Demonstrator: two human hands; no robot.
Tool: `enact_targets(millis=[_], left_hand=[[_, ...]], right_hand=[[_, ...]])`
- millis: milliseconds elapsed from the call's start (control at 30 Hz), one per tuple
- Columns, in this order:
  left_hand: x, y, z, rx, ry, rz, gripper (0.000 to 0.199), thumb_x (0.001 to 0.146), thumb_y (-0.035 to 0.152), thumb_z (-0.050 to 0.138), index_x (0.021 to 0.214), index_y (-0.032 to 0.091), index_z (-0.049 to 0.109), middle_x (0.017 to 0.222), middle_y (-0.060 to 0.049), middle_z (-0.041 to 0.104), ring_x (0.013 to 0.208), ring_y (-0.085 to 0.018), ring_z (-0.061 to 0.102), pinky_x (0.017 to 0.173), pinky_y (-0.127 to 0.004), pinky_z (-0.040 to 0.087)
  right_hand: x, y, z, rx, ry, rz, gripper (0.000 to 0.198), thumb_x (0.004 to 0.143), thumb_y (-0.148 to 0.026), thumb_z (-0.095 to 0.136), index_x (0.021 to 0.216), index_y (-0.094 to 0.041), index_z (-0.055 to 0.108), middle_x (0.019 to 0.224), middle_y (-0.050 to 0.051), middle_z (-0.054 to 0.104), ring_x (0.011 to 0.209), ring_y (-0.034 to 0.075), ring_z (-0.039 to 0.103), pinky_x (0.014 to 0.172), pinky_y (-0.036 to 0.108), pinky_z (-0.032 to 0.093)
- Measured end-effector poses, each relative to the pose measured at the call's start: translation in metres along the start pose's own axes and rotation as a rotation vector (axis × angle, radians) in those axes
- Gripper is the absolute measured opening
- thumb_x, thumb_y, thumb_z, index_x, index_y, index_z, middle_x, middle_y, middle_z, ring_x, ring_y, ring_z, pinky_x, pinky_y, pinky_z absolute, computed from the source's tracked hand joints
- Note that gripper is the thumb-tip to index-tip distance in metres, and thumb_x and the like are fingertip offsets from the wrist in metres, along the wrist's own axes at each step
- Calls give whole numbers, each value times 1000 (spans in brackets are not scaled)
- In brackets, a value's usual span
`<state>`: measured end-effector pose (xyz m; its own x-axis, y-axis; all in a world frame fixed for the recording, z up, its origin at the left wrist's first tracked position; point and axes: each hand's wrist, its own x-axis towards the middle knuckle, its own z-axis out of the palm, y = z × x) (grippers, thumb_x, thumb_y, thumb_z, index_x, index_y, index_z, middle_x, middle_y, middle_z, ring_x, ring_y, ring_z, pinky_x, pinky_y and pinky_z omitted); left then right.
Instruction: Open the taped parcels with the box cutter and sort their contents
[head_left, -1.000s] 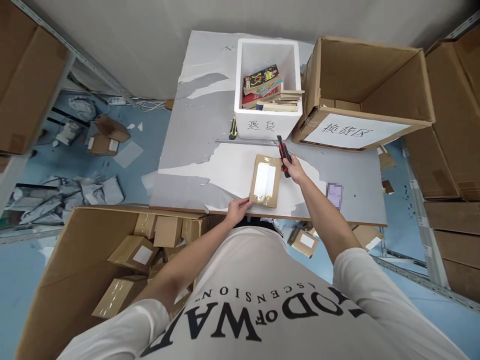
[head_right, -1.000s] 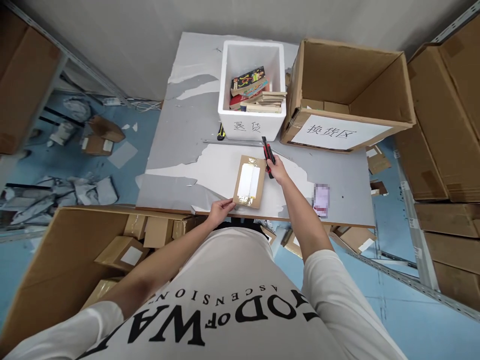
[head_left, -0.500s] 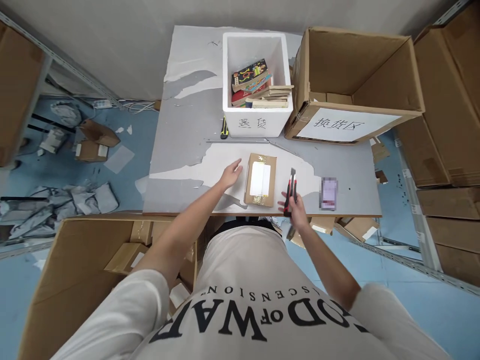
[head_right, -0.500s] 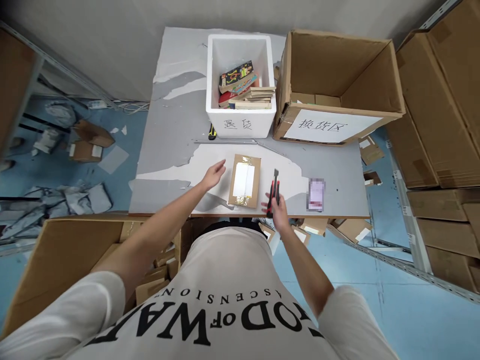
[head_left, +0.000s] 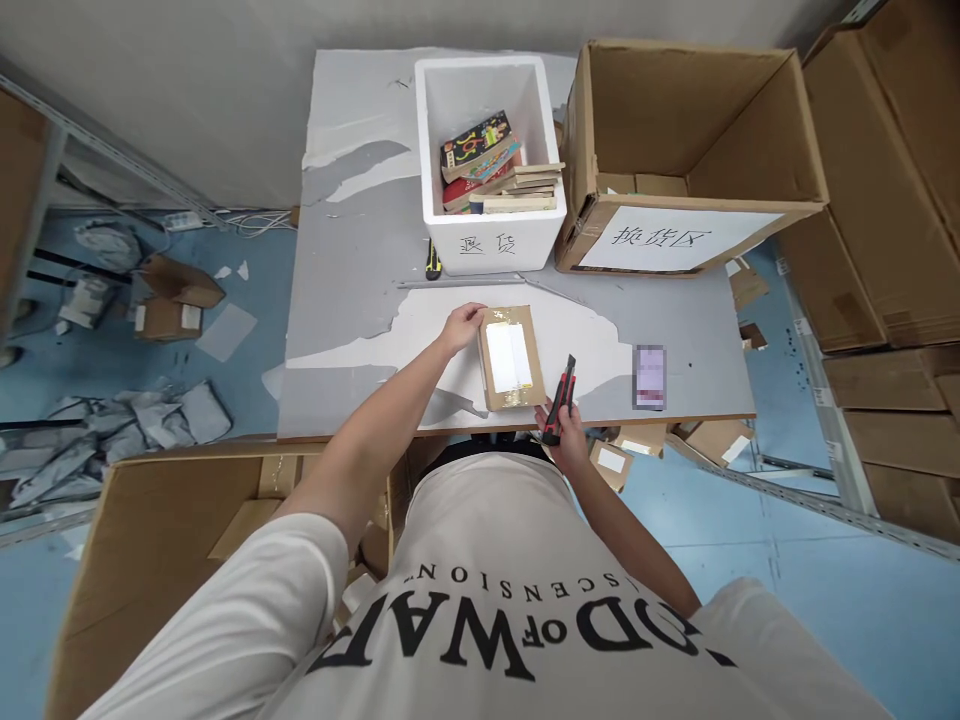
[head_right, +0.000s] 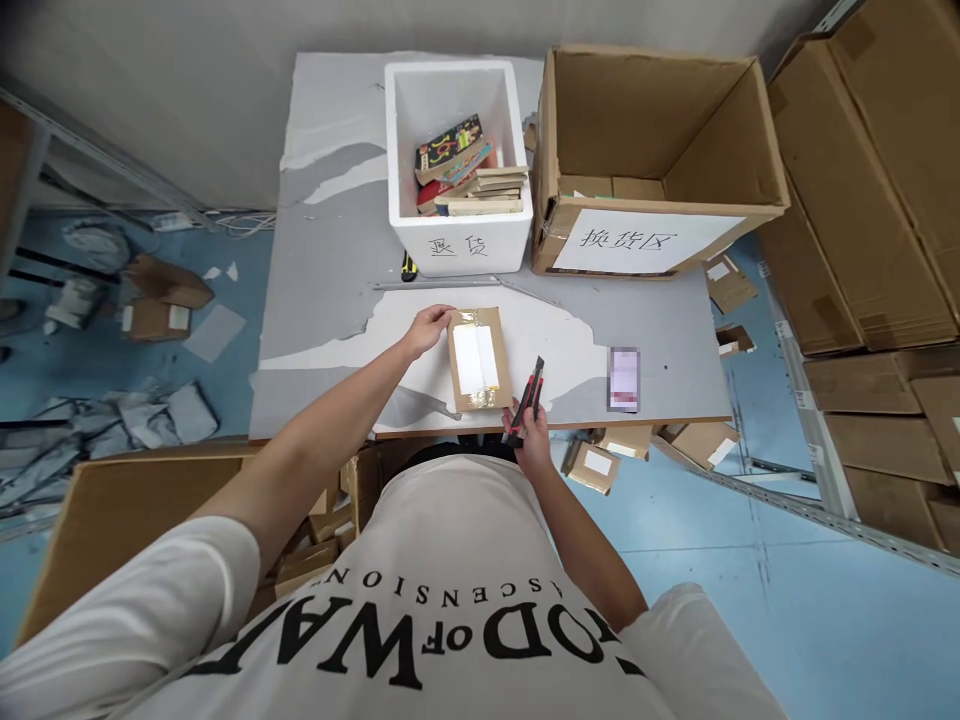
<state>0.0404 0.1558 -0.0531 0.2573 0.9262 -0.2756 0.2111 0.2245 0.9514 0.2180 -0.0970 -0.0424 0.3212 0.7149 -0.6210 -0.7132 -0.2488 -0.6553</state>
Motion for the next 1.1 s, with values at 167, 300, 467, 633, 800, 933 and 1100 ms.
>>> enact_targets(millis=[167,300,467,633,800,933,1100], left_hand=[[-60,-3,-14,37,245,63,28,79,33,64,102,18,68,103,-6,71,97,-20,65,94,-35,49],[-116,-19,-7,-92,431,6,36,77,39,68,103,15,66,103,-10,72,98,-22,68,93,-37,51],[-145,-39,3,-240,529,-93,42,71,40,74,100,12,64,101,-14,72,98,-24,69,95,-40,52],[-147,-47,0,-210,515,-115,39,73,39,73,99,13,62,100,-14,72,98,-24,69,94,-40,52],[-142,-36,-10,113,542,-44,50,75,36,71,118,17,56,127,-17,61,122,-27,56,105,-44,43],[-121,-5,-21,548,285,187,82,70,48,73,139,17,40,155,-18,27,145,-33,23,116,-51,25],[-88,18,-25,982,-128,304,124,51,69,76,150,16,24,159,-19,11,146,-42,3,114,-63,1]], right_hand=[[50,-65,3,-208,-85,-86,47,71,-52,75,104,-29,51,109,1,68,88,17,70,87,41,58],[97,-105,31,-401,-243,-110,46,72,-51,73,106,-28,51,106,1,68,85,15,69,80,37,60],[121,-105,63,-545,-383,-117,41,73,-53,71,98,-25,52,101,2,68,83,15,68,75,34,59],[117,-93,66,-515,-402,-150,43,73,-53,70,103,-27,52,104,3,67,85,15,67,76,34,58],[101,-96,37,-534,-289,-217,47,75,-54,68,111,-29,52,119,4,62,88,16,68,79,35,57],[76,-94,2,-675,-224,-217,52,74,-57,66,113,-25,54,117,7,62,75,14,67,67,32,58],[49,-82,-19,-763,-243,-143,77,76,-58,64,141,-27,39,106,7,65,54,9,56,42,24,48]])
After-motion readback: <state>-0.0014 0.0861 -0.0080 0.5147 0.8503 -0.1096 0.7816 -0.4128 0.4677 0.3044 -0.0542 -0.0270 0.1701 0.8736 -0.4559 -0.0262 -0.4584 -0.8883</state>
